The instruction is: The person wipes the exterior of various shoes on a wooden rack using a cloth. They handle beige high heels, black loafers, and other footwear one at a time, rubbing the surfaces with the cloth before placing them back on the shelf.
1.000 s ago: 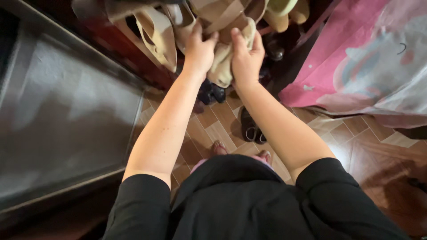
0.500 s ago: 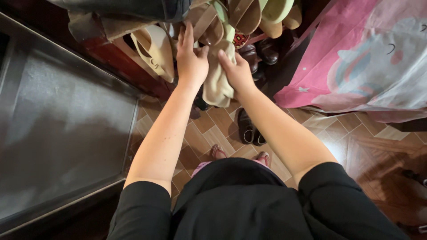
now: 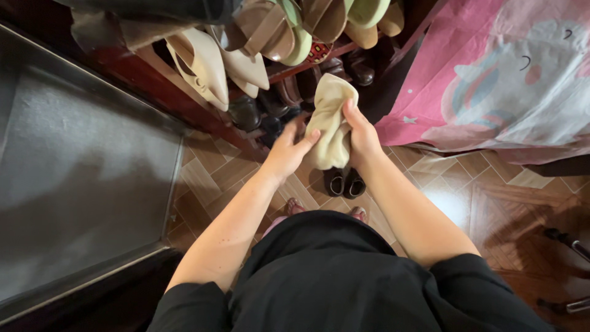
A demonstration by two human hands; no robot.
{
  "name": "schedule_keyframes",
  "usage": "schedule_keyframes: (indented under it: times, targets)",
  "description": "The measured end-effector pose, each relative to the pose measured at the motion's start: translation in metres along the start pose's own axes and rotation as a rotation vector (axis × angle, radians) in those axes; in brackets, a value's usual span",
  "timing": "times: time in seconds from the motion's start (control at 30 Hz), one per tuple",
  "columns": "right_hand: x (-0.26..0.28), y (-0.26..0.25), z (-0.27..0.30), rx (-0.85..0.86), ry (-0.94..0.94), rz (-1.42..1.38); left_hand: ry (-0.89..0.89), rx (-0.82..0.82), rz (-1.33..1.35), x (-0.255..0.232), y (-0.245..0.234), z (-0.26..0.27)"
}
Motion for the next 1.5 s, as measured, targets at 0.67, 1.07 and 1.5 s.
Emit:
schedule_keyframes:
  times: [0.67,1.07,1.5]
  targets:
    - [-0.014,-0.069,0.052,0.088,0.074,0.774,0.346,-0.283,-0.669,0.006,0.068,0.051]
    - [0.034,-0.038,0.089,0.617,0.055,0.28,0.045,-0.11,-0.11,0.003,0.087,0.052]
    - [0.159,0.076,0.077,0.447,-0.233,0.525,0.865,-0.518,-1.337,-0.275,0.077,0.069]
Point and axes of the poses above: each hand's wrist, its own z-axis away from the middle knuckle, its own y-axis out of the palm, x = y × z, the point moved 7 cm from there along -z, towards the middle knuckle, and after that the axes turned 11 degrees about z, right-handed, at the moved point
